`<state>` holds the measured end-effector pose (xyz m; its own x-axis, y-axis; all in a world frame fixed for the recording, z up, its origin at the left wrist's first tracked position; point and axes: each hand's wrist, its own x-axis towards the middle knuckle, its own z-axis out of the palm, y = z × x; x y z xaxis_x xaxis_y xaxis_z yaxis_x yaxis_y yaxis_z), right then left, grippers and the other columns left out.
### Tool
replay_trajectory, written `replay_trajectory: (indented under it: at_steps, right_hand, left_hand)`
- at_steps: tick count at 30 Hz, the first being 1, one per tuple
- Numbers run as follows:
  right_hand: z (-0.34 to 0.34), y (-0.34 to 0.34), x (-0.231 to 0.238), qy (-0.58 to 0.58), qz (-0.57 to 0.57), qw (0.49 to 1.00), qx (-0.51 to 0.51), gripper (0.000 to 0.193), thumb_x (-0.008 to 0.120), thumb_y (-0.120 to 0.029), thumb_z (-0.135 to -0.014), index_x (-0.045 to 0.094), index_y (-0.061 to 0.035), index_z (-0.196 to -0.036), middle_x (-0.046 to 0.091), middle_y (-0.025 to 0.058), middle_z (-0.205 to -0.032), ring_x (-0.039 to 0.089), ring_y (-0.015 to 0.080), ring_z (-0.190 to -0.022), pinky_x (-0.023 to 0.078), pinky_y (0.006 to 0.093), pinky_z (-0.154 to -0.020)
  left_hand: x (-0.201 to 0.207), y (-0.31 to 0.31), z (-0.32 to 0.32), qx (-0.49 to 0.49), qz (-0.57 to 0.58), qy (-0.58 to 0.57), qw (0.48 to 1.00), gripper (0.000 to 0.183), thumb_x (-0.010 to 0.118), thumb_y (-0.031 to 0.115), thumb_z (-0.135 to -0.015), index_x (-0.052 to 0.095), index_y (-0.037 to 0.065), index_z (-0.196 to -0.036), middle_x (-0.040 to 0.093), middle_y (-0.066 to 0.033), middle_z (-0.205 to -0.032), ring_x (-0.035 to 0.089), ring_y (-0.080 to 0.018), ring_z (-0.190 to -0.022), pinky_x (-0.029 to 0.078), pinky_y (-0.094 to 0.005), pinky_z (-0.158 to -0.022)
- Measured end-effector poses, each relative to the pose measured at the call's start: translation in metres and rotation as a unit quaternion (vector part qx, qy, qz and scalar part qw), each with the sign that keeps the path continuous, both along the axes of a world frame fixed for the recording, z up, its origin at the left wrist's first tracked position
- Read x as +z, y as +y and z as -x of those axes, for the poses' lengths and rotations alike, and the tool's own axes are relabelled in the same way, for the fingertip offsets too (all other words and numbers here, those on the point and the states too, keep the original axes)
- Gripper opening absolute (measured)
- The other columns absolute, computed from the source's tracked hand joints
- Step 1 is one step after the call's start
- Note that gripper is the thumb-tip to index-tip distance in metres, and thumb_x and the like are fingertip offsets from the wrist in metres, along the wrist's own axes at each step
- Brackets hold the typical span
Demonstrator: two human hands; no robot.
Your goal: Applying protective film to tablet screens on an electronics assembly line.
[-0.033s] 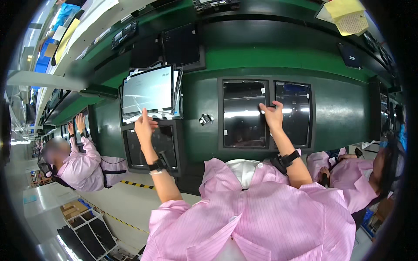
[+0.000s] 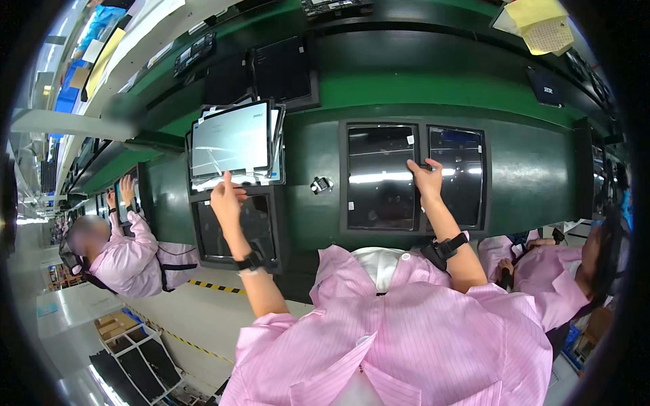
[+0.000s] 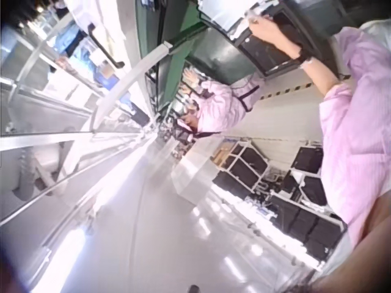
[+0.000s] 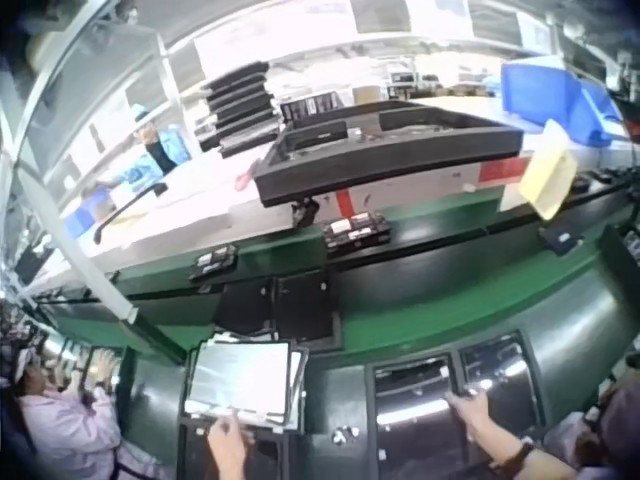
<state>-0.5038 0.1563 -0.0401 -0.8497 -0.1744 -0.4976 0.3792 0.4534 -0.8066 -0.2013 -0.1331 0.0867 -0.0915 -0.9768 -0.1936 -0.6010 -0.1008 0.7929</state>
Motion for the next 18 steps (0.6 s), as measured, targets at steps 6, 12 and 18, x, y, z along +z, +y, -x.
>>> replay_trajectory:
  at_steps: [6,12,18]
  right_hand:
    - [-0.028,-0.012,0.04,-0.014,0.099,0.988,0.114,0.041,0.065,-0.03,-0.084,0.058,0.0019,-0.108,0.062,0.0058,-0.101,0.054,0.0132,-0.094,0.039,0.0262,-0.085]
    - [0.013,-0.002,0.102,-0.197,0.343,0.918,0.007,0.025,0.065,-0.023,-0.084,0.061,-0.0045,-0.1,0.063,0.003,-0.099,0.059,0.0086,-0.087,0.046,0.0214,-0.078]
    - [0.013,0.003,0.176,-0.234,0.468,0.84,-0.141,0.022,0.066,-0.009,-0.082,0.059,0.0004,-0.101,0.062,0.0075,-0.103,0.059,0.0114,-0.098,0.046,0.018,-0.091]
  left_hand:
    - [0.03,0.09,0.023,-0.024,0.018,0.163,0.986,0.03,0.05,0.025,-0.093,0.058,-0.001,-0.081,0.061,-0.0069,-0.065,0.059,-0.0122,-0.061,0.045,-0.0247,-0.055]
    - [0.046,0.164,0.064,-0.324,-0.188,0.259,0.89,0.043,0.05,0.023,-0.093,0.043,-0.001,-0.128,0.056,-0.0114,-0.117,0.055,-0.0202,-0.106,0.047,-0.0297,-0.081]
    - [0.11,0.209,0.087,-0.391,-0.376,0.403,0.737,0.031,0.046,0.027,-0.095,0.05,-0.002,-0.106,0.058,-0.0076,-0.104,0.059,-0.019,-0.098,0.046,-0.0268,-0.078]
